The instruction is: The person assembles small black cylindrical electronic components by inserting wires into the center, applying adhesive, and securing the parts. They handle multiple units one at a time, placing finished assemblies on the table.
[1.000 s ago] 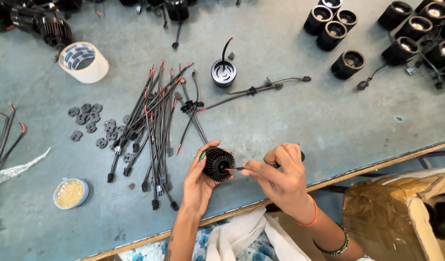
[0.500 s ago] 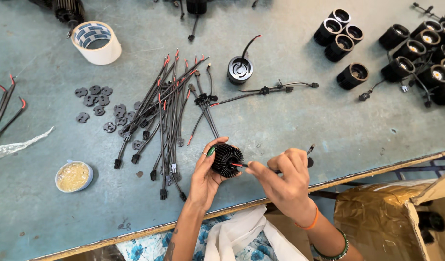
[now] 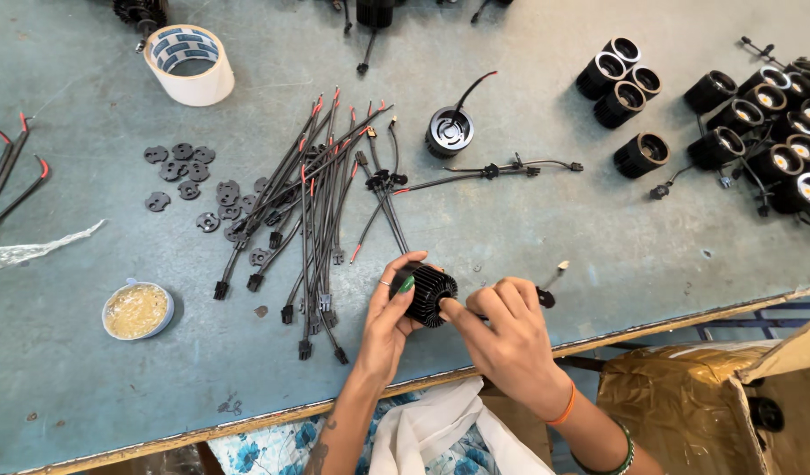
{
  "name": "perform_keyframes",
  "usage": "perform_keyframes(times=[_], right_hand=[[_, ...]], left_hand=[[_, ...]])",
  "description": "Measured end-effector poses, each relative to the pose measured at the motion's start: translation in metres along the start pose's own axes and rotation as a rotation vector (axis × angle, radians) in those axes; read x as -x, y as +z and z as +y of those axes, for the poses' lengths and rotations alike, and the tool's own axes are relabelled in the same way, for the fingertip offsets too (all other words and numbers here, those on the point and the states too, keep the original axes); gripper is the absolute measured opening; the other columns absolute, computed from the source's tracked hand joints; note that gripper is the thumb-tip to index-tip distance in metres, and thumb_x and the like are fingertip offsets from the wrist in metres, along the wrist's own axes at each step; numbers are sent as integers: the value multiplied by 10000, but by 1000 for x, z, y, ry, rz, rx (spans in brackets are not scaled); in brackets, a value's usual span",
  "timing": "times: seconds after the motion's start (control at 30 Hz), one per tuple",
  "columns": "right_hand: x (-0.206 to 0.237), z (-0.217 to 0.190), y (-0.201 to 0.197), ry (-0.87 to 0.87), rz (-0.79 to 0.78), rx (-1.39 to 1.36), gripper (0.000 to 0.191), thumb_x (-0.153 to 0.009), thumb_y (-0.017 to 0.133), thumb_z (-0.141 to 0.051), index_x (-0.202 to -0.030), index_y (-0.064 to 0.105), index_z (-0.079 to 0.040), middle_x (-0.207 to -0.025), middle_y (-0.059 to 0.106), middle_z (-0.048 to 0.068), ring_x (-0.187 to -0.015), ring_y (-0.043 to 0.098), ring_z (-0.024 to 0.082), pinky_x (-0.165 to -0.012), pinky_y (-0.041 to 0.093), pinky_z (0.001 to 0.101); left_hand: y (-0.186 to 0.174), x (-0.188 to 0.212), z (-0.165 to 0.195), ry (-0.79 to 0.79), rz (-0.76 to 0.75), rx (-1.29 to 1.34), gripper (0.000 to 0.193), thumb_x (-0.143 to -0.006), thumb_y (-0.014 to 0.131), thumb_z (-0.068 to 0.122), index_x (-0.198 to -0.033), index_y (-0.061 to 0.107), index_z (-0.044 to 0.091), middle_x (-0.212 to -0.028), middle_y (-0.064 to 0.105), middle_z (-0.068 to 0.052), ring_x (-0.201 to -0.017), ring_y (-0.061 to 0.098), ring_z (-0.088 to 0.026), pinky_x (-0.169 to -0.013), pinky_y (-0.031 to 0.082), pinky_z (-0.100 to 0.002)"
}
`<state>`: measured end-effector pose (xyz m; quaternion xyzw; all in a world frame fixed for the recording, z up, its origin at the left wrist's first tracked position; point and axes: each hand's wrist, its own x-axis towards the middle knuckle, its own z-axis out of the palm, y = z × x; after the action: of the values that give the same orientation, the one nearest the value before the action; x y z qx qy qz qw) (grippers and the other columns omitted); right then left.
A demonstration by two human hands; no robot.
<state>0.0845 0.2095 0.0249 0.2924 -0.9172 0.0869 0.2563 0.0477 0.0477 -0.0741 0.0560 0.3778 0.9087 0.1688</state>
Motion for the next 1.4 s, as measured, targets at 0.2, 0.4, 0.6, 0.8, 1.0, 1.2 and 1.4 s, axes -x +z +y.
perform_keyframes(times=[0.2, 0.4, 0.6, 0.8, 1.0, 1.2, 1.4], right_hand=[[-4, -3, 3, 240, 43, -186, 285, -818, 733, 35, -1096, 727, -24, -915, 664, 57, -745, 549, 245, -714, 439, 360], [-7, -7, 5, 287, 55, -217, 219, -775, 742, 46, -966, 746, -61, -901, 706, 34, -741, 602, 206, -646, 483, 332], [-13, -1, 8, 256, 10, -168, 223, -750, 719, 75, -930, 747, -53, -909, 712, 44, -749, 603, 223, -679, 472, 357], [-18, -11, 25, 233, 34, -187, 166, -797, 741, 31, -937, 751, -59, -920, 717, 46, -784, 650, 234, -702, 496, 353], [-18, -1, 23, 413, 21, -274, 161, -837, 757, -48, -993, 729, -18, -947, 729, 91, -811, 679, 257, -738, 523, 356], [-10, 4, 27, 473, -3, -448, 91, -838, 758, -21, -926, 736, -22, -870, 721, 78, -773, 683, 222, -688, 538, 323], [-5, 9, 37, 424, 74, -411, 138, -807, 767, 25, -933, 719, 1, -894, 707, 98, -797, 672, 230, -711, 535, 324]], left_hand=[[-4, 0, 3, 67, 2, 124, 486, -1020, 506, 225, -1471, 427, 60, -1303, 607, -118, -1116, 675, -202, -901, 637, -407], [-7, -1, 1, 60, 58, 103, 504, -1008, 551, 232, -1477, 427, 93, -1327, 593, -101, -1097, 674, -208, -902, 623, -380], [-8, 0, -2, 85, -3, 52, 544, -985, 598, 237, -1488, 436, 105, -1346, 593, -74, -1133, 670, -173, -911, 618, -340], [-8, -2, -2, 109, 72, 39, 574, -982, 641, 228, -1503, 450, 86, -1356, 600, -87, -1110, 645, -161, -865, 592, -299], [-11, -1, 0, 270, 192, 113, 776, -874, 749, 97, -1528, 331, 104, -1374, 541, -96, -1190, 611, -165, -928, 594, -309], [-10, -3, -4, 252, 156, 147, 985, -817, 781, -31, -1599, 206, 134, -1361, 542, -144, -1159, 621, -199, -971, 571, -325], [-5, -3, -2, 239, 56, 82, 1076, -733, 809, -102, -1600, 206, 106, -1348, 575, -177, -1136, 676, -259, -939, 609, -389]])
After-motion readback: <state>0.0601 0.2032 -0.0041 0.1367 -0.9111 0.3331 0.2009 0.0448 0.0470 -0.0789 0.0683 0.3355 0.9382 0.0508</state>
